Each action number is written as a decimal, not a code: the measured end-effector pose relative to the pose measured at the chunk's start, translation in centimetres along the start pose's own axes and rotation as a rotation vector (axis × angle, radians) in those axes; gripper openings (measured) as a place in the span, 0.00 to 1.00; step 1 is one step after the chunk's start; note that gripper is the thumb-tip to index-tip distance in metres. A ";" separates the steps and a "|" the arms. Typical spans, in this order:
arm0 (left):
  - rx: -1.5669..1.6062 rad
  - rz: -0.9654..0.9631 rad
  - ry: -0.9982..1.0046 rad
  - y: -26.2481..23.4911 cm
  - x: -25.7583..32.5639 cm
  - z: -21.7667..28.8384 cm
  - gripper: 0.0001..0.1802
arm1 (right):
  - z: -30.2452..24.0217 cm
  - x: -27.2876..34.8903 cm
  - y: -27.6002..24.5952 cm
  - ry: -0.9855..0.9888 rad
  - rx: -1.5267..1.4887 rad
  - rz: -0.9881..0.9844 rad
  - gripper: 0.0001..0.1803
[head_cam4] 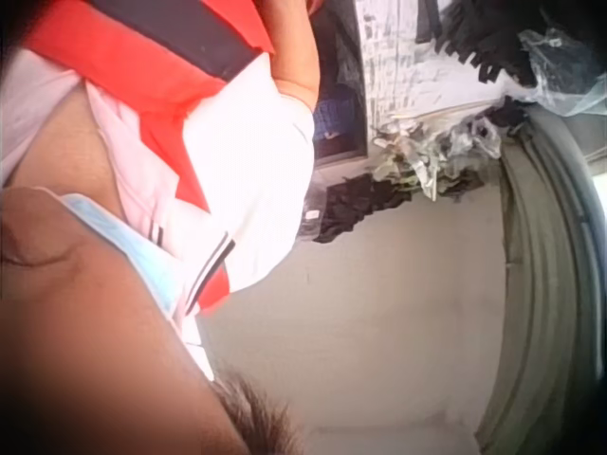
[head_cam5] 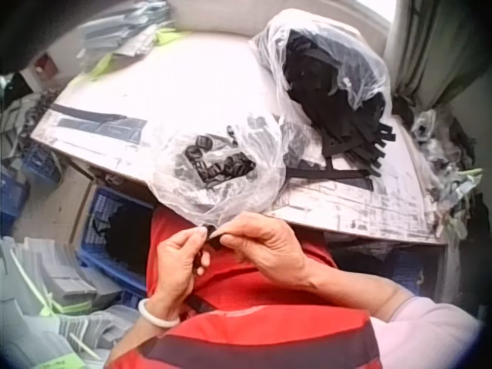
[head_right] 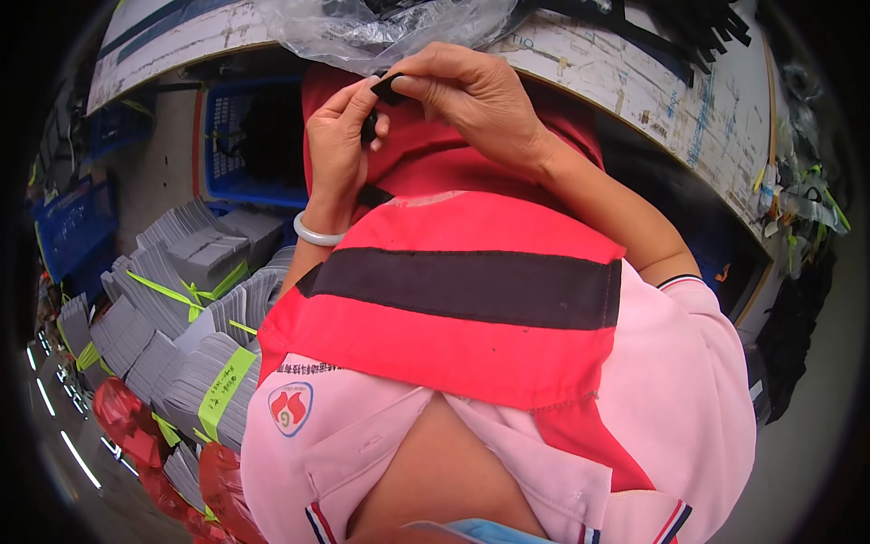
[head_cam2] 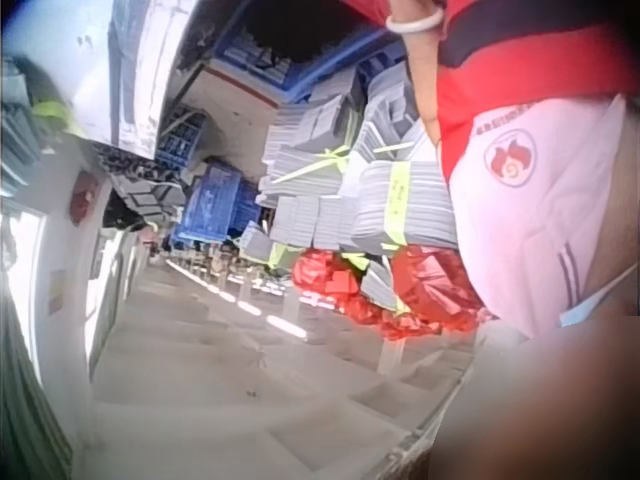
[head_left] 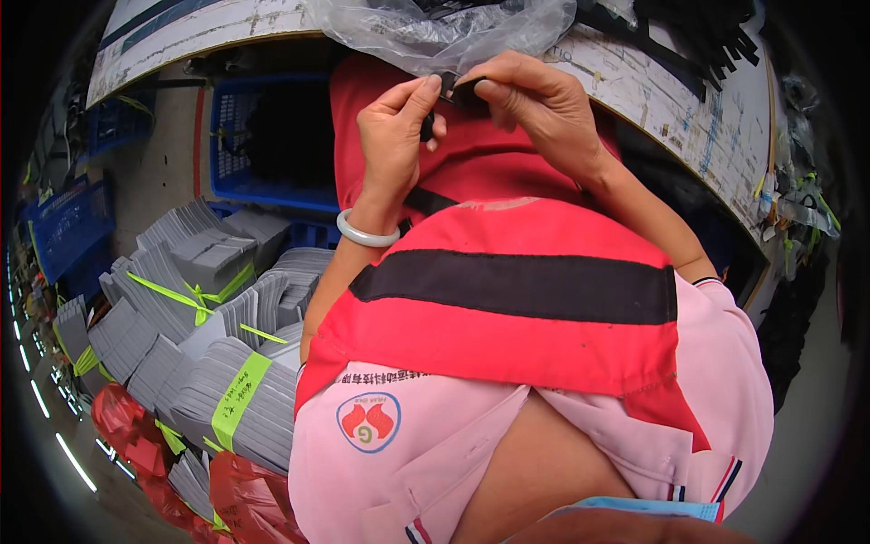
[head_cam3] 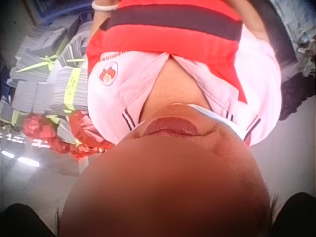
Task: Assembling plastic buckles onto black nylon straps at a workbench.
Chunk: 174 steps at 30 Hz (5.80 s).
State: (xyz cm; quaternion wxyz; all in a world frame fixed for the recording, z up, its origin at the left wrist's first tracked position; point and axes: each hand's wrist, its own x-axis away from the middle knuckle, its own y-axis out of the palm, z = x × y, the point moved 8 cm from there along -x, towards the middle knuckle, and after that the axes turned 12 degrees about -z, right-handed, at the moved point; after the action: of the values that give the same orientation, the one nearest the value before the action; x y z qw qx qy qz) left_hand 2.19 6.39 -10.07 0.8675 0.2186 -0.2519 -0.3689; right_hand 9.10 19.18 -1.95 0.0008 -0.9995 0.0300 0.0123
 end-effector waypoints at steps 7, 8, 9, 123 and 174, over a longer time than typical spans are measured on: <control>-0.367 0.027 0.111 1.3 0.8 1.6 0.10 | 3.9 0.4 -0.9 0.349 0.063 -0.011 0.16; -0.371 0.014 0.141 1.5 0.9 1.8 0.09 | 3.6 0.2 -0.9 0.343 0.080 -0.012 0.18; -0.374 0.001 0.172 1.6 1.0 2.0 0.08 | 4.0 0.1 -0.7 0.343 0.077 -0.011 0.18; -0.360 0.110 0.222 -0.9 2.1 2.5 0.10 | 4.8 0.3 2.1 0.504 -0.442 -0.066 0.15; -0.210 -0.239 -0.065 0.8 1.8 3.9 0.19 | 2.2 3.4 -30.2 0.273 1.764 0.336 0.23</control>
State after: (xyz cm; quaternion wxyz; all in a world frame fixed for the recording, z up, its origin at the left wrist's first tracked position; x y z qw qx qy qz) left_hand 1.34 4.83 -6.04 0.8270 0.1430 -0.2118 -0.5007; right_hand 14.25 49.09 -4.24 0.7603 -0.6114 0.1738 -0.1337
